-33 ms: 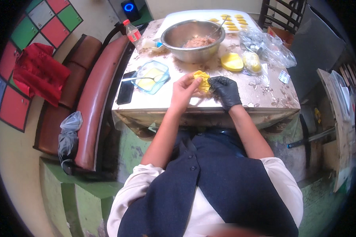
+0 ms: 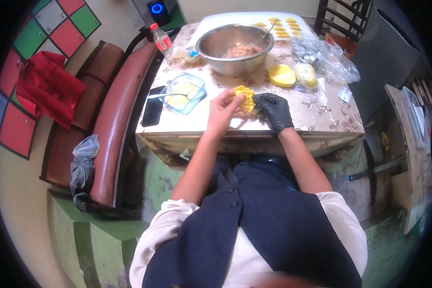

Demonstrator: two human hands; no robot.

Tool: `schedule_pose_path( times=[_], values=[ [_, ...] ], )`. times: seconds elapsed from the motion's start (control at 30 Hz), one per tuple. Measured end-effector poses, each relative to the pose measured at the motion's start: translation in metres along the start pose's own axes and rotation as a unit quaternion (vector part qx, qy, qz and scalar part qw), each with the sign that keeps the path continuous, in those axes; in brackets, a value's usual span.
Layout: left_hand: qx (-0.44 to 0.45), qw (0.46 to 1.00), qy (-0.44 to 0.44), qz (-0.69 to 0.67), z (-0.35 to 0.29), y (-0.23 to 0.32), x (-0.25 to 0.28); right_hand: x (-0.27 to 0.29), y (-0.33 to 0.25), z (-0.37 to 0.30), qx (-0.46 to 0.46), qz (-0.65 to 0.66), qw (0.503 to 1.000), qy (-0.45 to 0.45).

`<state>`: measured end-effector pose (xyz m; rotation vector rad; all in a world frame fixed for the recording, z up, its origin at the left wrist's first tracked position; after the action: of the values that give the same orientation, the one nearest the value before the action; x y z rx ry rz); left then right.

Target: The person uses a yellow plastic mold to shape a filling from a metal bowl into small portions. They press the filling into the mold, then release the shaped item onto a white tray. The process is repeated multiple times.

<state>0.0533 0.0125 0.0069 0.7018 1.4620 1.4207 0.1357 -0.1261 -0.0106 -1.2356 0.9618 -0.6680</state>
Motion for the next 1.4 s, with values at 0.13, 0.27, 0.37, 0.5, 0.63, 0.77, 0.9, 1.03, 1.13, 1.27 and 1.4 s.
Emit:
schedule_pose_path(
  times=[0.13,0.27,0.37,0.5,0.63,0.77,0.9,1.03,1.13,1.27,1.4],
  values=[
    [0.003,1.000,0.011,-0.005,0.008,-0.002,0.005,0.005,-0.003,0.003,-0.043,-0.022,0.999,-0.010],
    [-0.004,1.000,0.016,-0.012,0.011,-0.003,0.005,0.002,-0.005,0.005,-0.005,-0.053,0.998,-0.029],
    [-0.008,1.000,0.018,-0.006,0.011,-0.004,0.004,-0.001,-0.002,0.007,0.020,-0.061,0.997,-0.031],
    [0.006,1.000,0.007,0.002,0.011,-0.005,0.003,-0.001,0.001,0.007,0.025,-0.048,0.998,-0.031],
    [-0.007,1.000,-0.001,-0.006,0.010,-0.004,0.002,0.000,0.000,0.007,0.016,-0.055,0.998,-0.024],
    [-0.002,1.000,-0.002,-0.028,0.011,-0.003,0.003,-0.001,-0.003,0.005,0.005,-0.044,0.999,-0.022],
    [-0.011,0.996,0.017,-0.084,0.011,-0.002,0.005,0.001,-0.005,0.003,-0.033,-0.013,0.999,-0.034],
    [-0.014,0.996,0.030,-0.089,0.011,0.000,0.007,-0.004,-0.007,0.003,-0.013,-0.064,0.996,-0.060],
    [-0.013,0.994,0.033,-0.104,0.009,-0.001,0.006,-0.008,-0.005,0.002,-0.018,-0.103,0.992,-0.069],
    [-0.016,0.994,0.025,-0.106,0.010,0.001,0.005,-0.009,-0.006,0.002,-0.015,-0.130,0.990,-0.058],
    [-0.019,0.995,0.023,-0.093,0.010,0.002,0.005,-0.009,-0.005,0.002,-0.029,-0.133,0.989,-0.061]
  ],
)
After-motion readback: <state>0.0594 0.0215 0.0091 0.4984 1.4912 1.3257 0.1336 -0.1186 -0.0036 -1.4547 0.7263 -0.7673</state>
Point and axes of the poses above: each hand's wrist, its own z-axis towards the middle knuckle, its own x-axis out of the back of the hand, y = z × x, the point moved 5 cm from there along z, towards the middle knuckle, and after that the axes turned 2 degrees about y, right-handed, at the moved point
